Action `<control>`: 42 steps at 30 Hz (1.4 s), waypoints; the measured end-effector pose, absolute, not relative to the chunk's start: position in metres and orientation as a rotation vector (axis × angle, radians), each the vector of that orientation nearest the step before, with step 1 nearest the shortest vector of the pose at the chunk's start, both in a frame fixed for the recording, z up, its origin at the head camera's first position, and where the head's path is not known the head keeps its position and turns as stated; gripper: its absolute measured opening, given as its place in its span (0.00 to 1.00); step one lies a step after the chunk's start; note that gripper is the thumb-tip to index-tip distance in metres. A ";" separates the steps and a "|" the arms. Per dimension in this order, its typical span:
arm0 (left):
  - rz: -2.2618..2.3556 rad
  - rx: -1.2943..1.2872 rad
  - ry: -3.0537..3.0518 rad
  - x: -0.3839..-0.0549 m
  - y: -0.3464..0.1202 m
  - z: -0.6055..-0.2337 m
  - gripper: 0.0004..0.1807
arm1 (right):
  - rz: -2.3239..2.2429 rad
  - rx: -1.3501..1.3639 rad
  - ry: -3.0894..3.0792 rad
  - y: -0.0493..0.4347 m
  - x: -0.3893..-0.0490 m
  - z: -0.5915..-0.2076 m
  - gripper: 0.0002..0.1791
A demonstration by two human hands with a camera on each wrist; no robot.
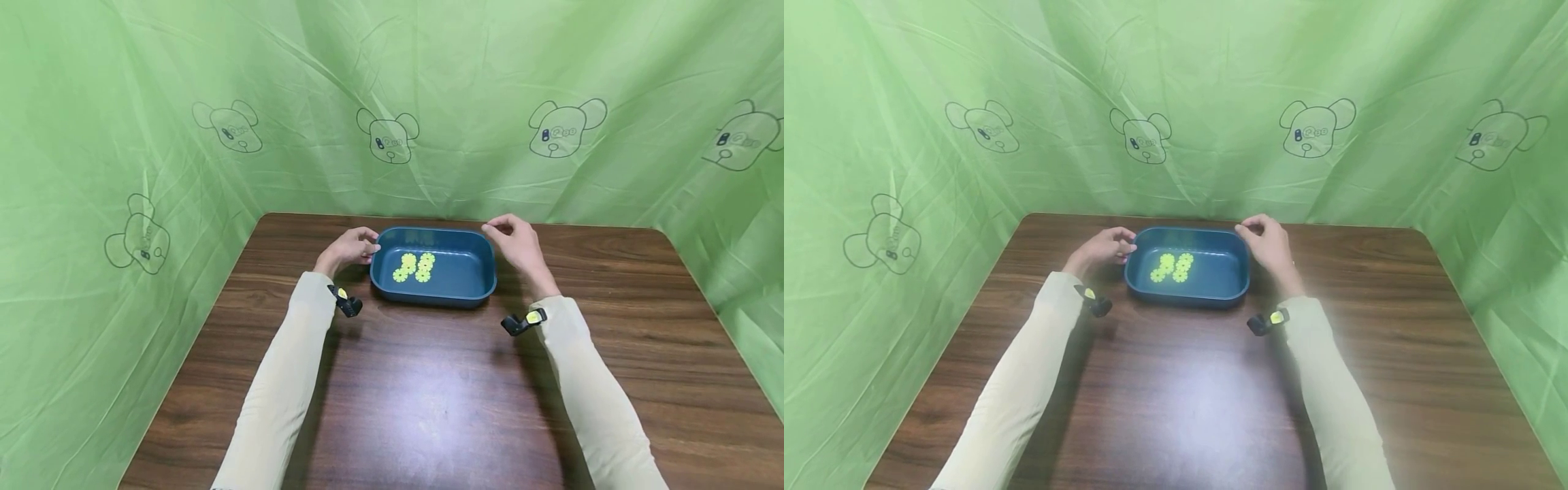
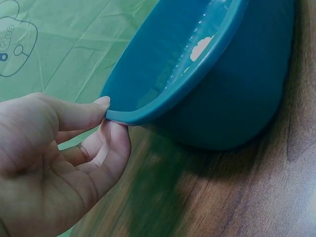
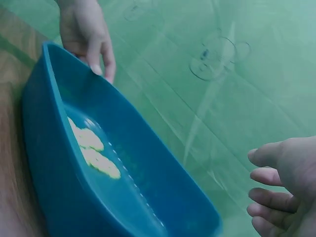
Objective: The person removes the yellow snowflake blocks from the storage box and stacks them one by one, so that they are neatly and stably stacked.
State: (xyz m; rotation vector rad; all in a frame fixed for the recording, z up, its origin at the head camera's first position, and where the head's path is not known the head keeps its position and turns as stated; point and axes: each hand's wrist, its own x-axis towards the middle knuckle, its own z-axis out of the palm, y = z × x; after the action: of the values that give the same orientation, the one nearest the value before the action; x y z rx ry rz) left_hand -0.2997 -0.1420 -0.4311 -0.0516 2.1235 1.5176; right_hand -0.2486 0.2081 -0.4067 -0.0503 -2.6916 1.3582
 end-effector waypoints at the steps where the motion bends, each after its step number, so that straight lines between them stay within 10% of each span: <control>1: 1.517 -0.052 2.123 -0.300 -0.142 -0.431 0.19 | 1.365 -0.032 -2.688 0.204 -0.249 -0.406 0.21; 42: 1.524 -0.057 2.120 -0.293 -0.141 -0.429 0.20 | 1.120 0.243 -3.185 0.112 -0.270 -0.464 0.16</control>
State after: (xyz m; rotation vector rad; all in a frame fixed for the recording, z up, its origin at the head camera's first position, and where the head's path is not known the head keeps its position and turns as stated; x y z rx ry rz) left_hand -0.2930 -0.1407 -0.4293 -0.0574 2.1198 1.5237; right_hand -0.2704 0.1124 -0.4635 0.2433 -3.1845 1.1204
